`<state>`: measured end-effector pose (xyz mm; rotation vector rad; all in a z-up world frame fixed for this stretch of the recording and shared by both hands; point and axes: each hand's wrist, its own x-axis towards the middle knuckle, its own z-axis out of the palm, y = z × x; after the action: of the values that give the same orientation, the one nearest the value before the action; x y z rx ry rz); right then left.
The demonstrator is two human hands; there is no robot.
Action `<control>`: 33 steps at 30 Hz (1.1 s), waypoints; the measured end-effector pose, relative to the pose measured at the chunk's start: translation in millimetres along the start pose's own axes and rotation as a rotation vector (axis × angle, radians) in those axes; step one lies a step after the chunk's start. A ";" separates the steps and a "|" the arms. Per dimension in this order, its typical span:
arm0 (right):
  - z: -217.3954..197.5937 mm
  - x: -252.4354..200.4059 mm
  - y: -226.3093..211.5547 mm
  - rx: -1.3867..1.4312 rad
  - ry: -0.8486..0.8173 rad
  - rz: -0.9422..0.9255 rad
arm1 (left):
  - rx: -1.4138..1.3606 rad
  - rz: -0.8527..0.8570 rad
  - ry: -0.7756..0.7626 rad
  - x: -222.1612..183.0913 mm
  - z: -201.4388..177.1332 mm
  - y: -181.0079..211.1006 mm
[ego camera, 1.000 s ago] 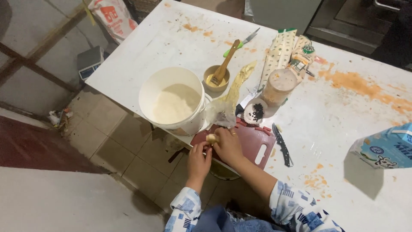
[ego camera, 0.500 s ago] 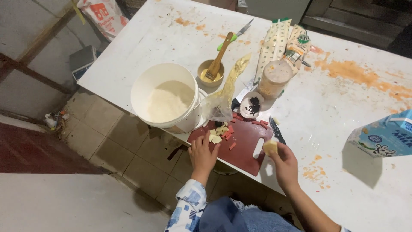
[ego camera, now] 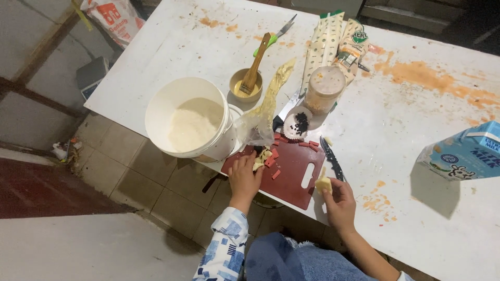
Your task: Grating a topping onto pre-shaped dough pieces on a baking tray in a bakery production area.
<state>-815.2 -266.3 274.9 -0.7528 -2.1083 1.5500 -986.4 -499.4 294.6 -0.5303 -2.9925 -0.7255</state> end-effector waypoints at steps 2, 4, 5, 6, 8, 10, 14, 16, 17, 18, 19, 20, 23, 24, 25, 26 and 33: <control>-0.4 0.8 0.3 -0.021 -0.006 0.006 | -0.019 0.028 0.021 0.7 0.0 -0.2; -0.8 1.2 -0.8 -0.056 -0.014 -0.019 | -0.046 0.021 0.030 0.8 -0.2 -0.6; -0.6 0.9 2.2 -0.056 -0.013 -0.017 | -0.045 0.021 0.028 -0.3 -0.8 -0.1; -0.1 0.7 5.4 0.077 -0.007 -0.022 | -0.065 0.000 0.058 -0.8 -1.4 0.4; 1.4 -0.9 12.7 0.210 0.002 -0.026 | -0.084 -0.019 0.086 -1.4 -3.3 1.4; 3.9 -2.1 20.7 0.240 0.022 -0.015 | -0.130 -0.037 0.120 0.6 -5.6 2.7; 7.7 -1.5 29.1 0.234 0.022 -0.017 | -0.178 -0.016 0.170 7.4 -22.8 7.1; 7.2 -2.5 35.8 0.231 0.021 -0.025 | -0.273 -0.029 0.221 13.5 -36.7 11.5; 8.2 -1.1 34.8 0.228 0.045 -0.021 | -0.280 -0.009 0.207 15.9 -27.4 -4.1; 7.2 -0.9 34.6 0.232 0.049 -0.001 | -0.267 0.033 0.253 19.9 -16.1 -17.8; 5.6 0.1 34.5 0.237 0.053 0.018 | -0.257 0.075 0.300 25.0 -4.3 -30.6; 6.3 -0.2 29.3 0.233 0.087 0.023 | -0.269 0.101 0.282 22.7 -4.6 -27.3; 6.2 0.1 20.2 0.288 0.086 0.043 | -0.220 0.081 0.276 16.6 -5.5 -14.2; 5.0 -0.7 18.9 0.332 0.075 0.071 | -0.219 0.092 0.283 13.4 -8.0 -7.4; 4.1 -1.3 17.4 0.376 0.064 0.099 | -0.219 0.103 0.290 10.2 -10.8 -0.8; 2.8 -4.5 15.2 0.378 0.077 0.104 | -0.220 0.112 0.280 8.3 -7.0 -4.1; -83.1 -24.5 -14.9 0.350 0.094 0.243 | -0.061 0.234 0.458 -4.9 -0.4 0.8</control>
<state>-747.8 -224.8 313.2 -0.9554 -1.6622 1.9035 -981.5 -500.4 294.8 -0.6074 -2.4467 -0.7924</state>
